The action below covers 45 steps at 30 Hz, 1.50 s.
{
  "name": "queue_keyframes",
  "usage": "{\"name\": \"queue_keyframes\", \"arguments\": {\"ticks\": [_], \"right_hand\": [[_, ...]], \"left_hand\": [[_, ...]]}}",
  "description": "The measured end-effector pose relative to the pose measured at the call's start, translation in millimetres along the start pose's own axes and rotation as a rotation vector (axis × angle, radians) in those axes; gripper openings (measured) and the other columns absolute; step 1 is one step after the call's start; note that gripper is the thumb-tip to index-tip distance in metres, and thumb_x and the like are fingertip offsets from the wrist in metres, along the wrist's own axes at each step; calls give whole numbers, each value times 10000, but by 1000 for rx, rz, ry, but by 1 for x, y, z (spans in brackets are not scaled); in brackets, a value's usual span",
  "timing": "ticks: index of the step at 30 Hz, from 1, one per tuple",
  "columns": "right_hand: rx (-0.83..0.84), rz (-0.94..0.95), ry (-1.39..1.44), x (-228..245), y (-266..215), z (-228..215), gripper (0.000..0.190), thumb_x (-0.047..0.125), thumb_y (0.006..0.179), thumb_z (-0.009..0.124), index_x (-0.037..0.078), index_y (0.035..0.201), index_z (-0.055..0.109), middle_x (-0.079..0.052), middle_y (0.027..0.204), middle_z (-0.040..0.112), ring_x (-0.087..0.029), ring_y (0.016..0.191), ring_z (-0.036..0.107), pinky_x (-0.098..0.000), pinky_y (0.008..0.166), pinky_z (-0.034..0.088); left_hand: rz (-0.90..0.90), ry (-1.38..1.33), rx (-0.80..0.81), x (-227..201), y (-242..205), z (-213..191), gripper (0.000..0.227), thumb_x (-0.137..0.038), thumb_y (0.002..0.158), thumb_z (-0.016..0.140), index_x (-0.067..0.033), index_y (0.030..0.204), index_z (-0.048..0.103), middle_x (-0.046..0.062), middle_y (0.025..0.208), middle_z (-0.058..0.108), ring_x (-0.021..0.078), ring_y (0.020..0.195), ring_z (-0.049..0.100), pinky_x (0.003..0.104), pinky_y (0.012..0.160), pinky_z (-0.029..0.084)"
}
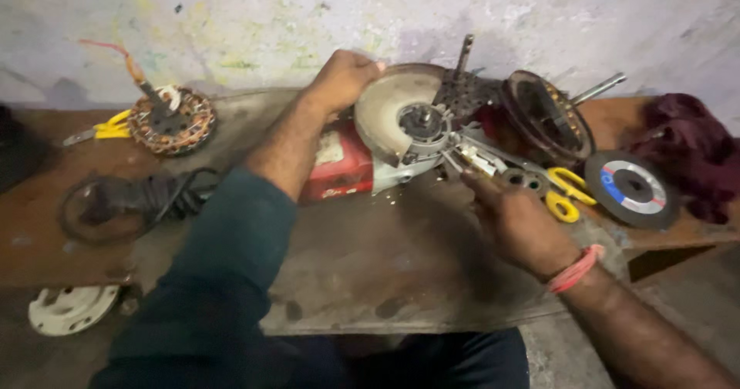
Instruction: The person disassembles a red angle grinder on a workbench, removing the side handle, guard, and disc. They use a screwdriver and pliers to loosen screws and remove internal components, then reassemble the tool by reversing the steps.
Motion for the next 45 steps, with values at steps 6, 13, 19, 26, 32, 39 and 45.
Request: {"name": "queue_keyframes", "arguments": {"ticks": [6, 13, 19, 26, 32, 39, 45], "right_hand": [[216, 115, 124, -3, 4, -28, 473, 141, 805, 711, 83, 1272, 665, -231, 957, 736, -384, 886, 724, -443, 749, 563], [231, 98, 109, 0, 17, -21, 483, 123, 822, 705, 94, 1302, 658, -224, 939, 741, -371, 857, 730, -437, 749, 554], [253, 66, 84, -4, 22, -25, 482, 114, 811, 717, 103, 1291, 678, -225, 928, 743, -377, 843, 729, -439, 729, 562], [268, 48, -32, -7, 23, -9, 518, 102, 831, 682, 133, 1343, 612, -207, 899, 718, -397, 846, 696, -486, 742, 540], [12, 35, -110, -5, -17, 33, 642, 67, 810, 656, 104, 1437, 523, -218, 1069, 673, -424, 907, 669, -507, 750, 535], [-53, 30, -159, -4, -26, 43, 746, 87, 748, 686, 92, 1460, 464, -218, 1187, 638, -449, 930, 657, -526, 729, 526], [57, 243, -200, -9, -35, 58, 738, 61, 818, 638, 185, 1517, 434, -130, 1233, 637, -406, 886, 671, -497, 734, 546]], "left_hand": [[1, 277, 33, -3, 4, -1, 322, -269, 920, 659, 34, 874, 760, 90, 694, 690, 162, 635, 607, 380, 596, 493], [-73, 199, 92, -19, -14, -5, 343, -330, 925, 648, -6, 905, 759, 44, 708, 667, 160, 621, 581, 391, 556, 485], [-109, 307, 98, -29, -17, -4, 288, -311, 923, 605, -60, 986, 730, 57, 755, 692, 186, 630, 624, 401, 535, 501], [20, 248, 60, -23, -20, -5, 298, -300, 935, 709, -7, 956, 760, 81, 778, 723, 152, 702, 630, 354, 650, 524], [-7, 332, 101, -22, -15, -5, 285, -284, 925, 728, -8, 973, 776, 71, 763, 733, 145, 673, 638, 351, 630, 525], [-56, 64, 73, -15, -20, -2, 317, -288, 961, 706, 19, 933, 779, 64, 748, 696, 138, 643, 591, 358, 582, 502], [-97, -47, 71, -13, -24, 0, 305, -256, 952, 671, 26, 890, 765, 32, 697, 648, 136, 579, 571, 346, 499, 467]]}}
Point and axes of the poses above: each hand's wrist, its own y-axis towards the middle knuckle, its own z-axis out of the palm, x = y × z, the point moved 5 cm from there along y, towards the middle knuckle
